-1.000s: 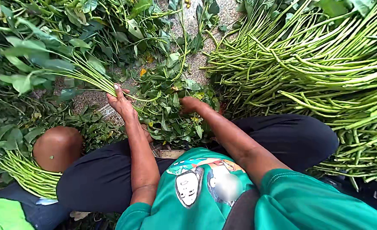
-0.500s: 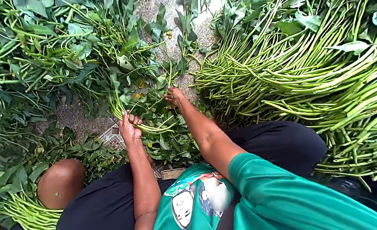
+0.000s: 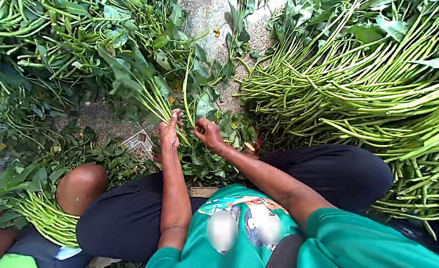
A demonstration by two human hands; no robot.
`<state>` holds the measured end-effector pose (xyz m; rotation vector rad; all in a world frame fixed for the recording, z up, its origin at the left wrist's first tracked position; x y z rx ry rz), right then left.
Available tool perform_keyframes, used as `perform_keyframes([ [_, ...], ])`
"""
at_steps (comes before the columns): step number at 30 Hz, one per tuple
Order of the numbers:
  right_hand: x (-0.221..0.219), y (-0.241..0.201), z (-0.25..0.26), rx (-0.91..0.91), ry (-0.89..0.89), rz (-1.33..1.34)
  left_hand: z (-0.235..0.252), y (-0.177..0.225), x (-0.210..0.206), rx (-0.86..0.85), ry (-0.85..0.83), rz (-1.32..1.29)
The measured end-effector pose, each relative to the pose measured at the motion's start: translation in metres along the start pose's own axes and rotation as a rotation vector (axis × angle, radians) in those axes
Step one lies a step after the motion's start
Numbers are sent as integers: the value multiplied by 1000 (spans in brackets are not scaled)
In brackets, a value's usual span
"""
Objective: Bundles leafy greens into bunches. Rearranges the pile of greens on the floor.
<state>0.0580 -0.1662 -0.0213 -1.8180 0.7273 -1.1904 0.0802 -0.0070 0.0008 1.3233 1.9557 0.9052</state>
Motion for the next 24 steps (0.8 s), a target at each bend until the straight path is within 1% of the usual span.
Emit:
perform_keyframes([
  [4,-17,-2,-15,188,-29,-164,-4,-3,-2,61,12,115],
  [6,-18,1,-17,191,-66,-180,-11,-8,6,71,-3,127],
  [7,-18,2,-16,125,-117,-133,-18,-10,10,87,-21,152],
  [8,-17,3,-12,2,-195,-9,-21,-10,12,93,-32,152],
  [10,-17,3,0,-309,-327,424,-13,-10,9,73,-56,118],
  [12,-16,-4,11,-556,-346,819,-3,-9,5,43,-58,64],
  [14,-16,-10,22,-655,-301,1014,0,-9,5,12,-36,56],
  [15,-16,-13,25,-655,-289,1041,-1,-8,5,-16,-16,66],
  [16,-16,-17,27,-614,-262,1007,-3,-7,5,-52,17,96],
  [17,-16,-22,26,-529,-221,887,-6,-4,6,-90,61,157],
  [18,-15,-24,25,-391,-203,688,-8,-2,8,-134,105,244],
  [20,-13,-24,13,-54,-239,193,-4,3,18,-275,241,341],
  [21,-15,-16,3,61,-257,-10,-3,10,24,-344,304,383],
  [22,-19,0,-11,96,-288,-161,-7,20,32,-377,339,431],
  [23,-24,23,-29,36,-351,-263,-15,30,38,-407,366,496],
  [24,-27,48,-46,-89,-457,-326,-25,42,40,-436,392,532],
])
Point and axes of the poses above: each hand's wrist, its own z-axis towards the middle knuckle, its own x-axis out of the back of the hand, y = z × x, the point moved 2 cm from there along z, towards the middle knuckle, and after that the axes turned 5 degrees about -y, right-handed, at the moved point
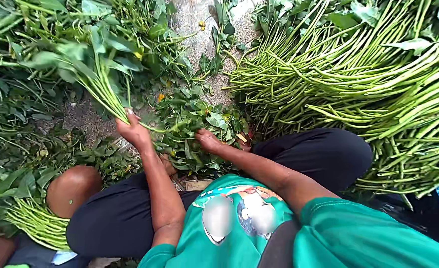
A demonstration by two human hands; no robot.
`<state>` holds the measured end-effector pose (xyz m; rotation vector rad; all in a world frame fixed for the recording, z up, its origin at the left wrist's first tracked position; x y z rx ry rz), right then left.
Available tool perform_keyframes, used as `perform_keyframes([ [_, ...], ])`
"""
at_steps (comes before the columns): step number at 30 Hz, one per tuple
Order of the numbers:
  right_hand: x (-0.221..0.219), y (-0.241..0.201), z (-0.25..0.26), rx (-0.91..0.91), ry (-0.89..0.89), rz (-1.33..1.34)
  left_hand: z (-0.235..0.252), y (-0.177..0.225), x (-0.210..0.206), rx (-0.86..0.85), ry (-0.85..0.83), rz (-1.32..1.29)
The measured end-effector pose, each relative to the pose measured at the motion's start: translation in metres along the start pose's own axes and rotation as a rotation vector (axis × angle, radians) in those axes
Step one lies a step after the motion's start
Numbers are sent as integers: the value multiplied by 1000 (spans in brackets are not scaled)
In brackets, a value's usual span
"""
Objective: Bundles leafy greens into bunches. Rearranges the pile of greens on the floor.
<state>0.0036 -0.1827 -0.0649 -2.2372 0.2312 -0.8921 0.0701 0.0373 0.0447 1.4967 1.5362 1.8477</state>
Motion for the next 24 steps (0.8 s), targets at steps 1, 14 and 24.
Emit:
perform_keyframes([
  [1,-11,19,-5,-116,-136,-10,-6,15,8,-8,-16,28],
  [14,83,-80,29,261,-127,-120,11,-9,-9,-4,-127,-253],
  [24,60,-61,-9,365,-54,65,16,-12,8,160,75,-575],
])
Point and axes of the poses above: each hand's wrist, its own z-axis towards the middle knuckle, its own x-axis out of the back of the hand, y = z × x, the point moved 2 cm from there along z, towards the middle knuckle, and after that the axes turned 5 degrees about -y, right-handed, at the moved point
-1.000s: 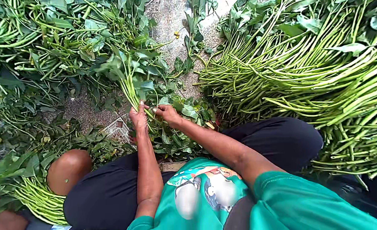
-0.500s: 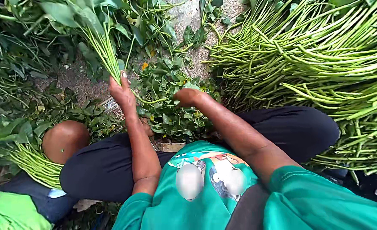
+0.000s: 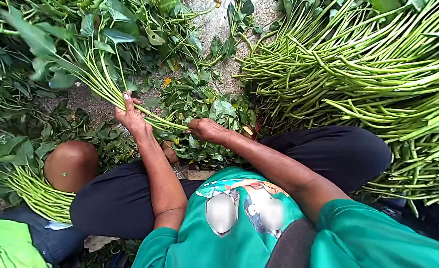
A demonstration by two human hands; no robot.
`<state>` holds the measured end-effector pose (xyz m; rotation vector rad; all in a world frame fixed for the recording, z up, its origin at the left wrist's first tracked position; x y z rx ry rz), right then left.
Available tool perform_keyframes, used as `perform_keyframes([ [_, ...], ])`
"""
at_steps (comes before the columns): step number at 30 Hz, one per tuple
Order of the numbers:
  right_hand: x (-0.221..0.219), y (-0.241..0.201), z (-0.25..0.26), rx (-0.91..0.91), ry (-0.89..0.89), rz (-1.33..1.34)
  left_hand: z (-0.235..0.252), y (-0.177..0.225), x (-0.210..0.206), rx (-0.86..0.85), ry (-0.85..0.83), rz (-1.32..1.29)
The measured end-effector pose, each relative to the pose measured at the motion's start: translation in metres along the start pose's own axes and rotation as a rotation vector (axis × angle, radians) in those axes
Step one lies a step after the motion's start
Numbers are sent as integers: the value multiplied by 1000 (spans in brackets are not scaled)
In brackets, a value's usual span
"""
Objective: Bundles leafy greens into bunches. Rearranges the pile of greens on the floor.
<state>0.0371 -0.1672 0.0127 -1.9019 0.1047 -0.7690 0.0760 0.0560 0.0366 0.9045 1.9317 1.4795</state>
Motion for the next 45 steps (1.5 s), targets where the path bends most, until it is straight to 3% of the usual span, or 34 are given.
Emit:
perform_keyframes([
  [3,17,-33,-27,300,390,109,-7,-8,-4,153,56,-22],
  [6,41,-66,-53,467,590,102,-37,2,-8,262,27,126],
  [8,55,-61,-57,338,469,45,-35,0,-10,298,-32,288],
  [11,58,-26,-35,-112,-43,-13,-11,-40,-16,33,-66,404],
  [14,46,1,1,-326,-108,-52,-23,-38,-38,-27,-179,562],
  [16,31,7,22,-285,-52,-64,-30,-37,-49,-48,-252,600],
  [19,14,6,37,-68,113,-99,-29,-40,-50,-46,-318,551],
  [23,8,8,39,139,255,-112,-25,-41,-43,185,-249,201],
  [25,12,17,42,158,369,-128,-27,-38,-38,277,-218,107],
  [27,28,41,47,-33,411,-86,-25,-40,-33,278,-138,93],
  [29,51,86,58,-359,365,-5,-20,-43,-31,225,-82,111],
  [32,79,150,77,-687,243,6,-20,-39,-34,178,-151,73],
  [36,101,206,94,-772,117,-29,-27,-4,-44,147,-317,-96],
  [39,108,223,89,-800,60,-22,-26,14,-47,11,-332,-202],
  [42,111,232,74,-842,237,22,-22,1,-49,2,-180,-282],
  [45,116,224,52,-884,608,173,-24,-31,-52,357,-101,-376],
])
Point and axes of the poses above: each hand's wrist, its own z-axis towards the middle knuckle, its own x-axis out of the back of the hand, y = z × x, the point moved 2 cm from there along z, towards the middle knuckle, and after that the axes turned 5 degrees about -y, right-handed, at the moved point
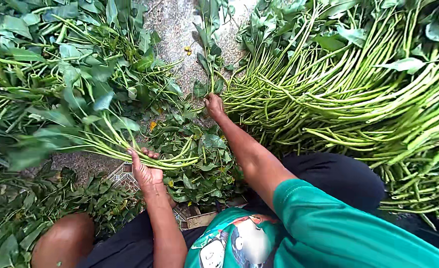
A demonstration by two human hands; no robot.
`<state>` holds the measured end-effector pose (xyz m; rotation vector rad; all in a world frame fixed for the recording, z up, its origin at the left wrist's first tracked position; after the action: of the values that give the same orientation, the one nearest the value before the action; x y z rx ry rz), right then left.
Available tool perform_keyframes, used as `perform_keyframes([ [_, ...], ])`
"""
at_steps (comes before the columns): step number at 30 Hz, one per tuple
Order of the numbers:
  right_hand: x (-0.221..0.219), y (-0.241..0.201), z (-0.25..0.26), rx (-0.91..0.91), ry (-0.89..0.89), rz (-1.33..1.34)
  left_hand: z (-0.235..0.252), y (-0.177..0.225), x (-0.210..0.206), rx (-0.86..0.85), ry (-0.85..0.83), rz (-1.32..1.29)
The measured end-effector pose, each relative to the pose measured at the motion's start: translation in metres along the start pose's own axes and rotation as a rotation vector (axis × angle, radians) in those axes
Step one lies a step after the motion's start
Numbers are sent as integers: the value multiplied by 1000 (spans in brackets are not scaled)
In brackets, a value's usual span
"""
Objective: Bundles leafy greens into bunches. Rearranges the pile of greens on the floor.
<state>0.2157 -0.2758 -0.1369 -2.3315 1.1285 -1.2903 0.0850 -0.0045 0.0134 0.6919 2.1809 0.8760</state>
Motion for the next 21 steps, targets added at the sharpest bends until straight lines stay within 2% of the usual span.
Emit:
perform_keyframes([
  [2,11,-3,-16,-30,209,262,-1,-11,-1,218,-58,-74],
  [5,6,3,-37,-62,354,864,-4,-15,-4,361,-211,-234],
  [7,-2,5,-53,-165,226,1211,-5,-10,-8,316,-221,-213],
  [9,-6,6,-71,-293,-8,1317,-9,-6,-12,126,-123,11],
  [11,-7,2,-91,-255,-184,1259,-10,-3,-10,-93,-51,269],
  [13,-9,-7,-116,-149,-248,1163,-10,0,-5,-185,-42,428],
  [17,-20,-17,-183,165,-139,685,-11,-5,0,40,-86,375],
  [21,-36,-7,-256,401,-261,239,-7,-19,2,160,-111,345],
])
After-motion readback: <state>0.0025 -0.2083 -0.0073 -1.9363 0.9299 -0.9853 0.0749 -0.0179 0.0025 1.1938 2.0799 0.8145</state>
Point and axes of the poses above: each hand's wrist, its own z-axis towards the middle knuckle, its own x-axis out of the back of the hand, y = z × x, the point moved 2 cm from there along z, towards the middle knuckle, and after that the axes turned 5 degrees about -y, right-handed, at the moved point
